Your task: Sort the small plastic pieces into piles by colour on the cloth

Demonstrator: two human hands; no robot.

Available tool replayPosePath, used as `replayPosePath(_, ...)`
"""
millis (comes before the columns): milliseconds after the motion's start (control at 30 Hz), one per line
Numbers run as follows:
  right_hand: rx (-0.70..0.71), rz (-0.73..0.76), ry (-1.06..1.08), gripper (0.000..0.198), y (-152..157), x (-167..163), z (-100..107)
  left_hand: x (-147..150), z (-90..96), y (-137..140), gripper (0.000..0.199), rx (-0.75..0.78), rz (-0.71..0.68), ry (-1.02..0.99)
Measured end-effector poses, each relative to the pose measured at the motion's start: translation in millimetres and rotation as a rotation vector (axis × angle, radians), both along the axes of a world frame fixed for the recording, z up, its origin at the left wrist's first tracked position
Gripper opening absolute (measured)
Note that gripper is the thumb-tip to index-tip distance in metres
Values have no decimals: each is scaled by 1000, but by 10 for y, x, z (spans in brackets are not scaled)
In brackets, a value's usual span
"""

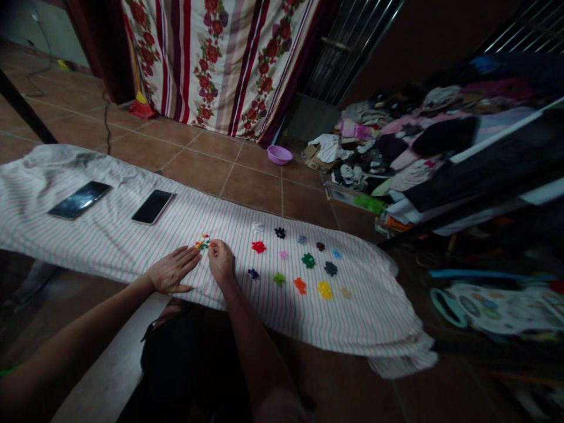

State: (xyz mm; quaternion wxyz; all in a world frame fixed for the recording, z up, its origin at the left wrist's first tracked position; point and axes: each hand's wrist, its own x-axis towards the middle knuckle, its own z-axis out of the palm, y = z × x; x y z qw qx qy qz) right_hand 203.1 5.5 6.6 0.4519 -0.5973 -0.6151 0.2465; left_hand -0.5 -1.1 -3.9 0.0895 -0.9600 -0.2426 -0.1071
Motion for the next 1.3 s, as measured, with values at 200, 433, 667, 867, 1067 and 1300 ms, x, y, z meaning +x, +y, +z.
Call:
replayPosePath(200, 38, -41, -21, 16, -221, 312, 70, -1, 39, -12, 80, 21, -10, 6)
replayPosePath(433, 5, -136, -45, 16, -482, 807, 144, -13, 38, -12, 75, 46, -15, -18)
replayPosePath(667, 35, -248, -49, 24, -734, 1224, 200, -22, 0, 0, 74, 20, -24, -66)
replayPosePath(867, 21, -447, -35, 30, -950, 1621, 147, -27, -27, 27, 76, 32, -58, -112)
replayPosePath(1067, 36, -583, -89, 33, -1102, 2027, 77, -32, -53, 39, 76, 49, -62, -133)
replayPosePath(1300, 4, -677, -113, 40, -1123, 2318, 37, -30, -38, 32, 77, 97, -61, -97)
